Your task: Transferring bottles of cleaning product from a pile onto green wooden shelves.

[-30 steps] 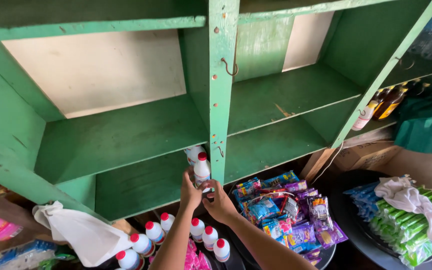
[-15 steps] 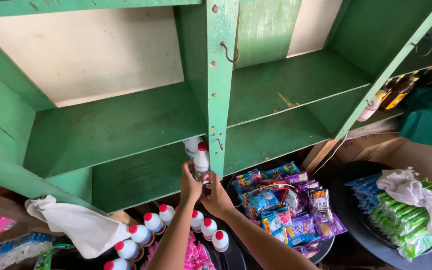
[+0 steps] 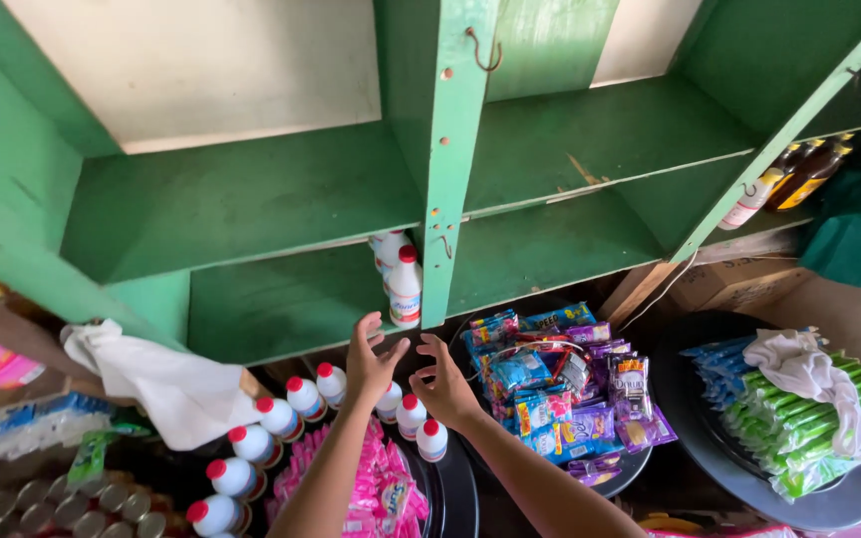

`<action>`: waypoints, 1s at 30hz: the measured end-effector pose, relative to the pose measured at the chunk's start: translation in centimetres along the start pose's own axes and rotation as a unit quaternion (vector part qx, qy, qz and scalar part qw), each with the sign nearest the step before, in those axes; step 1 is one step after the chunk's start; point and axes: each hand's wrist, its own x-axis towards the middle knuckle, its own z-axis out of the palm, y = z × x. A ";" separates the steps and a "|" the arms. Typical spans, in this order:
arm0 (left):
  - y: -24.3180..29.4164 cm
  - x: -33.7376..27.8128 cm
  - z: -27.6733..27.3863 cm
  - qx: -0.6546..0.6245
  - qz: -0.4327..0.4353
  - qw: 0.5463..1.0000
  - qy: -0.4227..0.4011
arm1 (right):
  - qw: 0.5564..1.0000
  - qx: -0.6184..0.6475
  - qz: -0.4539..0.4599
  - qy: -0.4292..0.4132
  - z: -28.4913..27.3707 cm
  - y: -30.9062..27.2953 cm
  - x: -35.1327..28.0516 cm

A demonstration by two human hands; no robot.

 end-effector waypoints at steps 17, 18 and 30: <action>2.9 -19.2 -9.9 0.150 0.021 0.936 -0.317 | 0.933 -0.095 0.016 -0.347 3.3 1.0 -14.9; 2.5 -20.0 -10.1 0.143 0.048 0.937 -0.316 | 0.933 -0.113 0.019 -0.342 3.5 1.1 -15.6; 1.4 -26.5 -12.8 0.215 0.037 0.925 -0.312 | 0.944 -0.042 0.067 -0.321 5.8 4.9 -22.4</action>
